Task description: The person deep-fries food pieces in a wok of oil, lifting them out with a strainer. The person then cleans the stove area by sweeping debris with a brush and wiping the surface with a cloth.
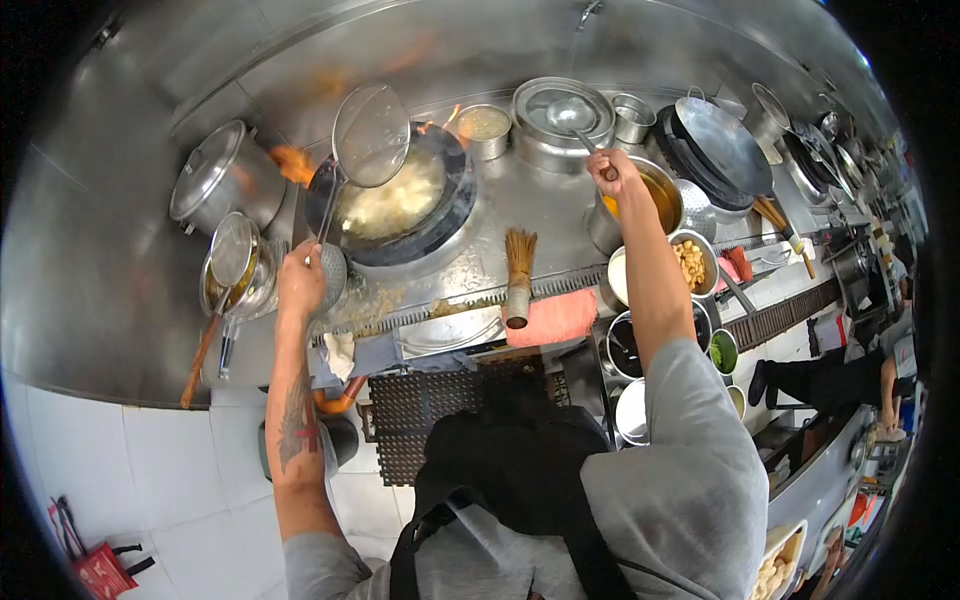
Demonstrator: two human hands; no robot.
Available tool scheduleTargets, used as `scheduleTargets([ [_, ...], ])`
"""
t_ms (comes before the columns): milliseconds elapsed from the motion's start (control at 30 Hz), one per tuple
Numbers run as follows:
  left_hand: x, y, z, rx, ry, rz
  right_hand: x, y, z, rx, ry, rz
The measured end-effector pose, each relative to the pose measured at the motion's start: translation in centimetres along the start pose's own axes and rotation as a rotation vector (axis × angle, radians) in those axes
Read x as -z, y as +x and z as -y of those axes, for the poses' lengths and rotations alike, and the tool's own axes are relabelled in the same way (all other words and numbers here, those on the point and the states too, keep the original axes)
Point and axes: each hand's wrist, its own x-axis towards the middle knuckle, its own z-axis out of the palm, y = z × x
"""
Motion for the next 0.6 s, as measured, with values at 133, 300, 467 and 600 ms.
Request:
scheduleTargets([
  [133, -0.4, 0.0, 0.8, -0.025, -0.006, -0.008, 0.0, -5.4, -1.7, -0.144, 0.006, 0.100],
  [300, 0.3, -0.3, 0.3, -0.018, -0.099, 0.015, -2.7, -14.3, -6.6, -0.177, -0.166, 0.075],
  [467, 0.8, -0.2, 1.5, -0.147, -0.138, 0.038, -3.3, -21.0, -14.9, -0.205, -0.469, -0.161],
  [600, 1.9, -0.8, 3.0, -0.129, -0.140, 0.086, -0.3, -24.0, -20.0, -0.246, -0.745, -0.250],
])
